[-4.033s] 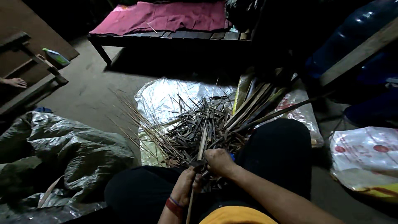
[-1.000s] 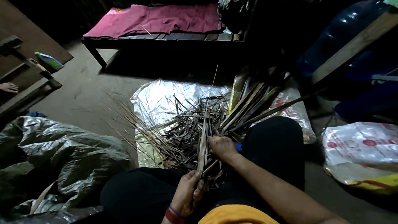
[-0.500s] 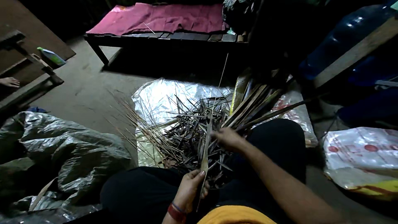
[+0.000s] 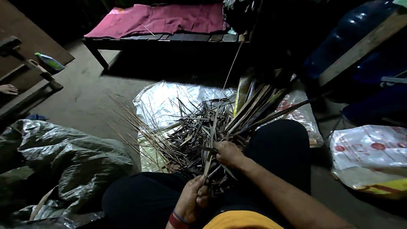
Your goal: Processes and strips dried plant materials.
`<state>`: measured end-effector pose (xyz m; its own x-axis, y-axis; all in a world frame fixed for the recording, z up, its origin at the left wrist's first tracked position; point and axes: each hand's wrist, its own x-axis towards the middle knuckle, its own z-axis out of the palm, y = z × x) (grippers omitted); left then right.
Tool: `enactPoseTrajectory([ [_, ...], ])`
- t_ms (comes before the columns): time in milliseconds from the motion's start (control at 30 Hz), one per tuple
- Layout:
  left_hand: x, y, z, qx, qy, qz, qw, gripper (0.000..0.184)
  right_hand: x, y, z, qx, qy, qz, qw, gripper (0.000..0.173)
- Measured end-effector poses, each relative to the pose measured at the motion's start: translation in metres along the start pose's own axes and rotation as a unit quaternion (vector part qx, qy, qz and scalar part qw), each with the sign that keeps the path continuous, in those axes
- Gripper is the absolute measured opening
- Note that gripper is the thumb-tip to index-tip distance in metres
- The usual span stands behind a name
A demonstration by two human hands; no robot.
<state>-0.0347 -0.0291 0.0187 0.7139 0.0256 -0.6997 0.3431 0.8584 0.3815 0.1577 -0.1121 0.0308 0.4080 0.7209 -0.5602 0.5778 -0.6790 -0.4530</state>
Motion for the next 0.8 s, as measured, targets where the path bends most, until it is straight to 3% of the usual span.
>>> enactPoseTrajectory([
  [200,-0.023,-0.013,-0.017,-0.027,-0.047,-0.030,0.998,0.037,0.010,0.016,-0.012,0.004,0.075,0.089,0.993,0.033],
  [367,-0.024,-0.017,-0.023,-0.060,-0.058,-0.007,0.997,0.038,-0.004,-0.002,-0.001,-0.003,0.011,0.012,1.000,0.034],
  [500,-0.023,-0.012,-0.029,-0.097,-0.121,-0.018,0.988,0.039,-0.011,-0.016,0.003,-0.030,-0.017,-0.026,0.999,0.028],
  [633,-0.027,-0.012,-0.033,-0.103,-0.147,-0.041,0.983,0.032,-0.005,-0.008,0.002,-0.083,0.023,-0.018,0.996,0.026],
  [800,-0.035,-0.013,-0.031,-0.059,-0.100,-0.011,0.993,0.034,0.003,-0.006,-0.001,-0.110,0.073,0.011,0.991,0.026],
])
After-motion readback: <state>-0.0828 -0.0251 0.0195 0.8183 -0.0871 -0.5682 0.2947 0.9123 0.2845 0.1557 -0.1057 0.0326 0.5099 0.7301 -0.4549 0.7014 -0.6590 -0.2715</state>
